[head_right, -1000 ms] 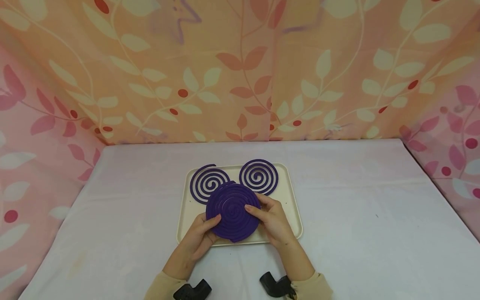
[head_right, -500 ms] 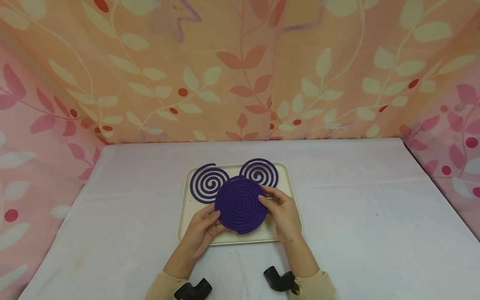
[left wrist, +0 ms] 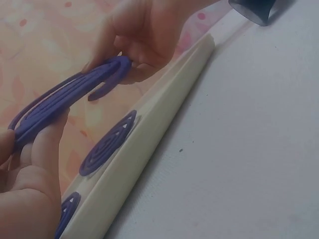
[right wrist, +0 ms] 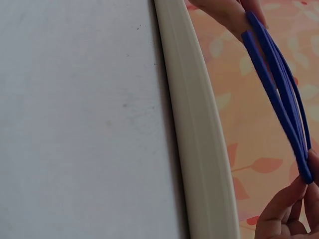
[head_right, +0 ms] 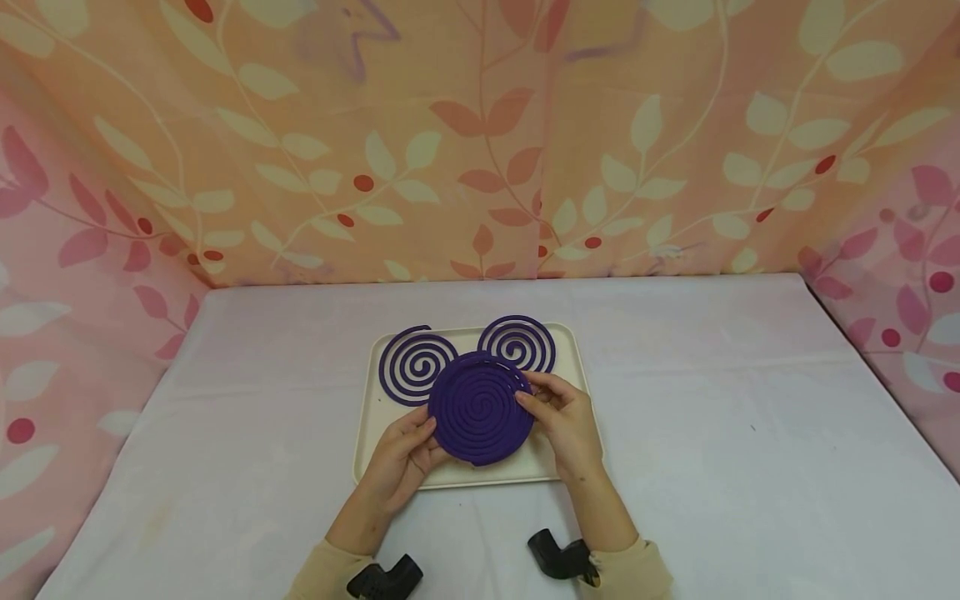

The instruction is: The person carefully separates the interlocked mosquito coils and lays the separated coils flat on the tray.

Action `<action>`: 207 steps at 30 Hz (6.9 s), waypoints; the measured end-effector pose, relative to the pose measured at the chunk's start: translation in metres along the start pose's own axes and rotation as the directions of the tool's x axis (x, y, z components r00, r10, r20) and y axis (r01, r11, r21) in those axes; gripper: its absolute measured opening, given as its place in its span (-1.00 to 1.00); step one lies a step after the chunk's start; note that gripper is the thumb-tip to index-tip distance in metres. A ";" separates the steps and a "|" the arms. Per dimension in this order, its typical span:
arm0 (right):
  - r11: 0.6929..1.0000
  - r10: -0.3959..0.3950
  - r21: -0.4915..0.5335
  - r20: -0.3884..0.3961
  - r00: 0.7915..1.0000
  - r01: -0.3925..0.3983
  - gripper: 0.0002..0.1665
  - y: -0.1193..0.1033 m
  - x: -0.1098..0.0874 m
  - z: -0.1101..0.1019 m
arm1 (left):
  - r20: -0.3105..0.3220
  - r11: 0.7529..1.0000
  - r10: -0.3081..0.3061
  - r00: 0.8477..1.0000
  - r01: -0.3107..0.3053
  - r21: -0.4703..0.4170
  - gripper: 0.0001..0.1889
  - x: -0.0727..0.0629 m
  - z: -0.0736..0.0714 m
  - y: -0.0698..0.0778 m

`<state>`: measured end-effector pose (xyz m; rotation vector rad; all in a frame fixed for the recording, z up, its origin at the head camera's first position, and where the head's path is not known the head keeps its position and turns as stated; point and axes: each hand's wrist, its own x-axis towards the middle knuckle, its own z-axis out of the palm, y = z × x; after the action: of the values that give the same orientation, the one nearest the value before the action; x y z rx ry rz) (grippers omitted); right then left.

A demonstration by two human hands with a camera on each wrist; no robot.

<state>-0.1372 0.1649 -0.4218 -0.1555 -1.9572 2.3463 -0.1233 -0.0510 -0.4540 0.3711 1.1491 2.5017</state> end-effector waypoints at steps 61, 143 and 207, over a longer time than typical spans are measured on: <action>0.979 0.184 -0.102 0.071 0.980 -0.176 -0.90 -0.003 0.001 -0.001 | -0.006 0.997 -0.056 0.998 0.057 0.059 -0.48 0.000 -0.001 0.000; 0.983 0.183 -0.029 0.178 0.967 -0.181 -0.82 -0.007 0.006 -0.018 | -0.164 0.926 -0.194 0.967 0.236 0.296 -0.53 -0.005 -0.022 0.033; 0.927 0.207 -0.353 0.190 0.960 -0.130 -0.64 -0.011 0.013 -0.045 | -0.202 0.695 -0.224 0.953 0.302 0.653 -0.57 -0.022 -0.053 0.075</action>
<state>-0.1439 0.2126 -0.4198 -0.0861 -2.5466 2.1841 -0.1393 -0.1413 -0.4315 0.2232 1.9993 1.7872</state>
